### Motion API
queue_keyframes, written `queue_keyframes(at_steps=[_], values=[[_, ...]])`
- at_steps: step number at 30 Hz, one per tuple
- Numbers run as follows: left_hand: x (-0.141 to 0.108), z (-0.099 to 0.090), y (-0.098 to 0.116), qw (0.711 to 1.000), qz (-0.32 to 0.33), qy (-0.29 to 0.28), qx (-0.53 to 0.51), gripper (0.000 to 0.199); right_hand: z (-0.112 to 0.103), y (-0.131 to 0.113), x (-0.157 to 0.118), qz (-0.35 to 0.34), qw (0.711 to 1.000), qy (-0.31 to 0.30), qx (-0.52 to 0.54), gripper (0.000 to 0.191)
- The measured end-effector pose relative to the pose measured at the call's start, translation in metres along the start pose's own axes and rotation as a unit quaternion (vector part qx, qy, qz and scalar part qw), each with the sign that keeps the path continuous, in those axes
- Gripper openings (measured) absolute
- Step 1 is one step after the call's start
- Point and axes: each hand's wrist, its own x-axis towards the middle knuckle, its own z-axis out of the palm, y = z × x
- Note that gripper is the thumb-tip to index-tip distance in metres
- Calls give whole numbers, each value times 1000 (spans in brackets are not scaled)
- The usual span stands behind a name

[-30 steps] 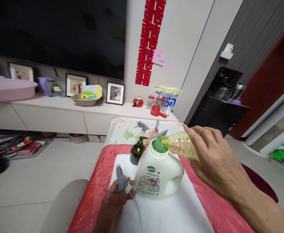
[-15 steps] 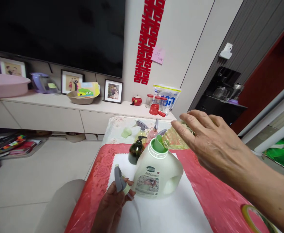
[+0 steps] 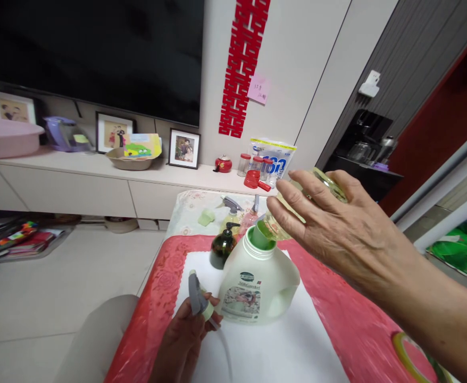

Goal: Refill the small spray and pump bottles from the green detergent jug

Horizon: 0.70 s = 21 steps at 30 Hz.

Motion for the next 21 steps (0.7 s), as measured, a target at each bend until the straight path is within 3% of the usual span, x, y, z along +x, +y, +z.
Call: queue_keyframes(at_steps=[8,14,18,21], values=[[0,1,2,1000,-3,-2,8,52,-1,-1,2,17,999,16,39,46],[-1,2,3,1000,-6,-3,7,49,2,-4,-2,25,999,24,-17,46],[-4,1,8,1000,-20,-12,-6,44,7,-6,-16,99,994,-10,-39,41],[-6,3,16,999,-34,-8,-21,40,13,-8,-46,199,979,-34,-14,45]])
